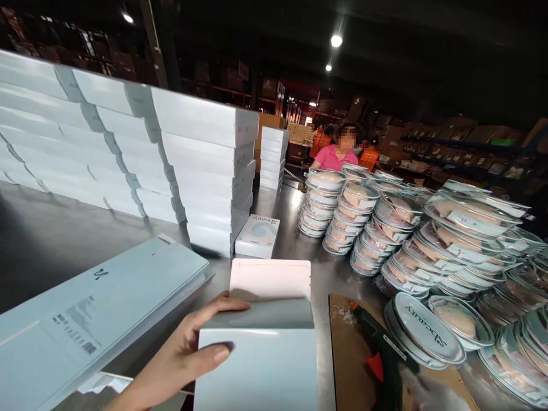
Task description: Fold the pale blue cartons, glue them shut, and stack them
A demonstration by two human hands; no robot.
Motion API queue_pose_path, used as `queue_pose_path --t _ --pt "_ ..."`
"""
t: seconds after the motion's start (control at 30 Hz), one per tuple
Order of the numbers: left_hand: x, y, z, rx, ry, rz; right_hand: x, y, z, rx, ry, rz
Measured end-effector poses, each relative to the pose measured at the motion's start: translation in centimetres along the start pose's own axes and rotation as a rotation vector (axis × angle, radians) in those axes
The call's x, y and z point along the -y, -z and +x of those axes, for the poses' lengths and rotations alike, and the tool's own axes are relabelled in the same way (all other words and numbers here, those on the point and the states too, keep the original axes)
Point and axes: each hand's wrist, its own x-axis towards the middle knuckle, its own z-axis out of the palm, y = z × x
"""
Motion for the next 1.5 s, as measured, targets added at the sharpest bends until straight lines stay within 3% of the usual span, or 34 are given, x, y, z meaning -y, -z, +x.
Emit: queue_pose_path --t 0.1,0.17,0.27,0.33,0.5,0.67,0.8,0.9,1.0,1.07,1.13,1.27,1.4,1.5 --pt "0.3 -1.1 -0.2 -0.017 -0.079 0.131 2.5 -2.5 -0.6 -0.057 0.061 0.002" --pt "0.6 -1.8 -0.9 -0.024 -0.068 0.171 4.3 -5.5 -0.7 0.175 0.229 0.131" --pt "1.9 -2.2 -2.9 -0.003 0.041 0.098 5.8 -9.8 -1.1 0.618 0.322 0.302" --pt "3.1 -2.1 -4.3 0.008 0.096 0.047 5.6 -11.5 -1.8 0.753 0.333 0.364" --pt "5.6 -2.2 -6.2 0.068 0.192 0.107 2.8 -12.8 -3.2 0.657 0.266 0.392" --pt "6.2 -3.2 -6.4 0.013 0.221 0.064 0.4 -13.0 -3.6 0.591 0.277 0.35" --pt "6.4 -4.2 -6.0 0.012 0.226 -0.034 -1.3 -13.2 -4.0 0.608 0.156 0.362" --pt "6.9 -4.9 -5.7 0.047 0.198 -0.15 -1.9 -13.2 -4.0 0.588 0.154 0.327" --pt "7.5 -5.6 -5.7 -0.012 0.1 -0.345 -1.3 -12.9 -4.2 0.56 0.249 0.274" --pt "7.6 -5.6 -5.9 -0.05 0.039 -0.359 -0.6 -12.5 -4.4 0.655 0.281 0.201" --pt "7.4 -5.2 -6.0 0.03 0.02 -0.244 0.0 -12.1 -4.5 0.745 0.327 0.139" --pt "5.8 -3.3 -5.1 0.366 0.049 -0.032 0.6 -12.0 -3.8 0.766 0.594 0.069" --pt "4.2 -1.9 -3.6 0.598 0.148 -0.066 0.2 -12.1 -2.7 0.789 0.746 0.029" --pt "3.8 -1.6 -2.9 0.689 0.189 -0.089 -0.2 -12.0 -2.6 0.79 0.784 0.009"
